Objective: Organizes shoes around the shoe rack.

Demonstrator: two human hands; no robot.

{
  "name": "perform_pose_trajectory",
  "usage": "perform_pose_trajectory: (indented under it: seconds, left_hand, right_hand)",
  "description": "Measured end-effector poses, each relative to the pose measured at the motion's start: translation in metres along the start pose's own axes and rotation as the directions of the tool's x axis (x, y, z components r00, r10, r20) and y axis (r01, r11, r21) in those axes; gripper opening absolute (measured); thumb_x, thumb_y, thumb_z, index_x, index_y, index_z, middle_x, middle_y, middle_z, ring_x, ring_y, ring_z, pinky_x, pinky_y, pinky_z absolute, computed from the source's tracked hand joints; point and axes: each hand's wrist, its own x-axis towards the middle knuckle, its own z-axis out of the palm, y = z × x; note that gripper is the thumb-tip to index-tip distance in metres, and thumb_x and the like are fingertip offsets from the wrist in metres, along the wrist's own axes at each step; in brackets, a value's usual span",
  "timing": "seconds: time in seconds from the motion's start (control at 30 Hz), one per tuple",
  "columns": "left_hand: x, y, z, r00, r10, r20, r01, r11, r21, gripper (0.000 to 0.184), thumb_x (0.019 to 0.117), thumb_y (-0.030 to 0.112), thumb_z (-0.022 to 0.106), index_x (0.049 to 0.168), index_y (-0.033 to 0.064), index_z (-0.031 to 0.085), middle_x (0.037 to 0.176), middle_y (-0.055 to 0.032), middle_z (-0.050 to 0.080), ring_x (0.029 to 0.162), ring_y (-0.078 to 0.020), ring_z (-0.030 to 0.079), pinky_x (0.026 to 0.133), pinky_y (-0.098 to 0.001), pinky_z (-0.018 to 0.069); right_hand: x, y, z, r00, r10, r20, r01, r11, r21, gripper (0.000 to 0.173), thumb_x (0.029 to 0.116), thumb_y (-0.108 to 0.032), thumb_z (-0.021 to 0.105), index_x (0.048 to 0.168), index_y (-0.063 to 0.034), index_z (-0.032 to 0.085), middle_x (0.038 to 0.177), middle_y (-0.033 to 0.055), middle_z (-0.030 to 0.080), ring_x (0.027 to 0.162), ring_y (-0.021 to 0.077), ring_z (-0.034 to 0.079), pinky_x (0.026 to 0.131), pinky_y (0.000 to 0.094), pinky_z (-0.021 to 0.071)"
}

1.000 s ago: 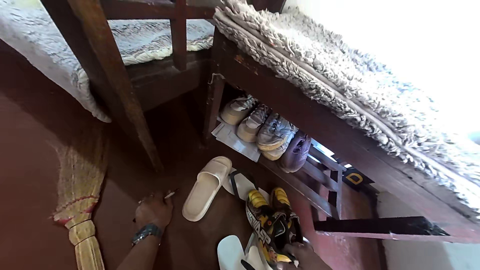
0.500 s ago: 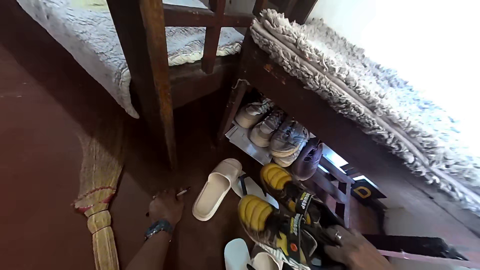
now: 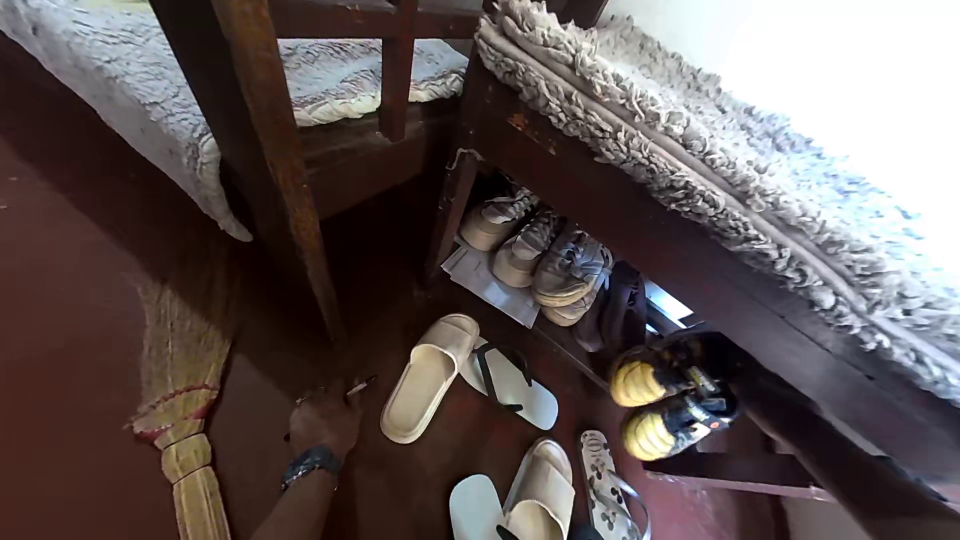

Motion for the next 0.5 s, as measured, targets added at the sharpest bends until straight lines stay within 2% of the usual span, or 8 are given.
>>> perform_pose_trajectory:
  seconds: [0.03, 0.1, 0.17, 0.2, 0.23, 0.37, 0.43, 0.5]
  left_hand:
    - [0.0, 0.001, -0.001, 1.0, -0.004, 0.01, 0.004, 1.0, 0.0, 0.045, 0.1055, 0.042, 0.051, 0.12, 0.0044, 0.072, 0.123, -0.0252, 0.069, 0.121, -0.0449, 0.063, 0.099, -0.0631, 0.0504]
    - [-0.002, 0.001, -0.001, 1.0, -0.009, 0.02, 0.008, 1.0, 0.01, 0.047, 0.1057, 0.042, 0.05, 0.12, 0.003, 0.071, 0.124, -0.0255, 0.068, 0.122, -0.0452, 0.063, 0.099, -0.063, 0.0501]
    - [-0.001, 0.001, -0.001, 1.0, -0.01, 0.01, 0.01, 1.0, 0.021, 0.048, 0.1061, 0.043, 0.048, 0.12, 0.0031, 0.071, 0.124, -0.0255, 0.068, 0.122, -0.0453, 0.063, 0.099, -0.063, 0.0502]
    - [-0.001, 0.001, -0.001, 1.0, -0.008, 0.003, 0.008, 1.0, 0.025, 0.048, 0.1061, 0.043, 0.048, 0.119, 0.0025, 0.071, 0.124, -0.0263, 0.068, 0.122, -0.046, 0.062, 0.099, -0.0634, 0.0502]
    - [-0.002, 0.003, -0.002, 1.0, -0.005, -0.007, 0.006, 1.0, 0.028, 0.047, 0.1061, 0.042, 0.049, 0.118, 0.0019, 0.071, 0.123, -0.027, 0.068, 0.122, -0.0469, 0.062, 0.098, -0.0637, 0.0503]
    - [-0.002, 0.002, 0.001, 0.999, 0.006, -0.039, -0.005, 1.0, 0.029, 0.047, 0.1061, 0.041, 0.049, 0.117, 0.0016, 0.072, 0.12, -0.0274, 0.069, 0.12, -0.0472, 0.064, 0.098, -0.0642, 0.0504]
    - [-0.002, 0.004, -0.001, 1.0, -0.015, -0.024, 0.015, 1.0, 0.026, 0.046, 0.1062, 0.041, 0.05, 0.117, 0.0006, 0.071, 0.121, -0.028, 0.068, 0.121, -0.0469, 0.063, 0.099, -0.0647, 0.0494]
    - [-0.002, 0.006, -0.004, 0.999, -0.033, 0.002, 0.033, 0.999, 0.039, 0.049, 0.1064, 0.043, 0.049, 0.119, 0.0003, 0.07, 0.123, -0.0291, 0.067, 0.122, -0.048, 0.061, 0.099, -0.0655, 0.0492]
  right_hand:
    - [-0.013, -0.053, -0.025, 0.957, 0.263, 0.12, -0.262, 0.965, -0.025, 0.047, 0.1119, -0.015, 0.038, 0.155, 0.0015, 0.036, 0.156, 0.0265, 0.043, 0.147, 0.0355, 0.041, 0.12, 0.05, 0.0311]
    - [-0.013, -0.1, -0.049, 0.85, 0.468, 0.242, -0.448, 0.883, -0.136, 0.049, 0.1124, -0.013, 0.036, 0.158, 0.0034, 0.03, 0.163, 0.026, 0.031, 0.154, 0.0347, 0.028, 0.125, 0.0473, 0.0205]
    - [0.01, -0.063, -0.02, 0.93, 0.329, 0.164, -0.278, 0.921, -0.273, 0.044, 0.1104, -0.014, 0.041, 0.149, 0.0075, 0.045, 0.152, 0.0309, 0.045, 0.146, 0.0417, 0.04, 0.121, 0.0526, 0.0276]
    - [0.031, -0.021, 0.008, 0.986, 0.164, 0.005, -0.158, 0.955, -0.251, 0.036, 0.1064, -0.014, 0.05, 0.132, 0.0076, 0.062, 0.133, 0.0321, 0.061, 0.13, 0.0461, 0.056, 0.111, 0.059, 0.0402]
    - [0.052, 0.0, 0.021, 0.987, 0.158, -0.001, -0.155, 0.968, -0.196, 0.033, 0.1067, -0.014, 0.051, 0.129, 0.0056, 0.065, 0.13, 0.0307, 0.064, 0.126, 0.0466, 0.058, 0.107, 0.062, 0.0426]
    - [0.071, -0.03, 0.021, 0.888, 0.454, 0.076, -0.457, 0.851, 0.258, 0.048, 0.113, -0.029, 0.04, 0.136, 0.0089, 0.058, 0.145, 0.0329, 0.053, 0.14, 0.0471, 0.045, 0.116, 0.0628, 0.0307]
    - [0.063, -0.058, 0.002, 0.853, 0.47, 0.225, -0.52, 0.801, 0.296, 0.055, 0.1135, -0.033, 0.036, 0.146, 0.0094, 0.047, 0.156, 0.0321, 0.039, 0.149, 0.0457, 0.033, 0.121, 0.0591, 0.0225]
    - [0.085, -0.029, 0.025, 0.909, 0.376, 0.181, -0.409, 0.886, 0.216, 0.058, 0.1099, -0.041, 0.045, 0.137, 0.0091, 0.057, 0.146, 0.033, 0.051, 0.141, 0.0473, 0.044, 0.117, 0.0625, 0.0302]
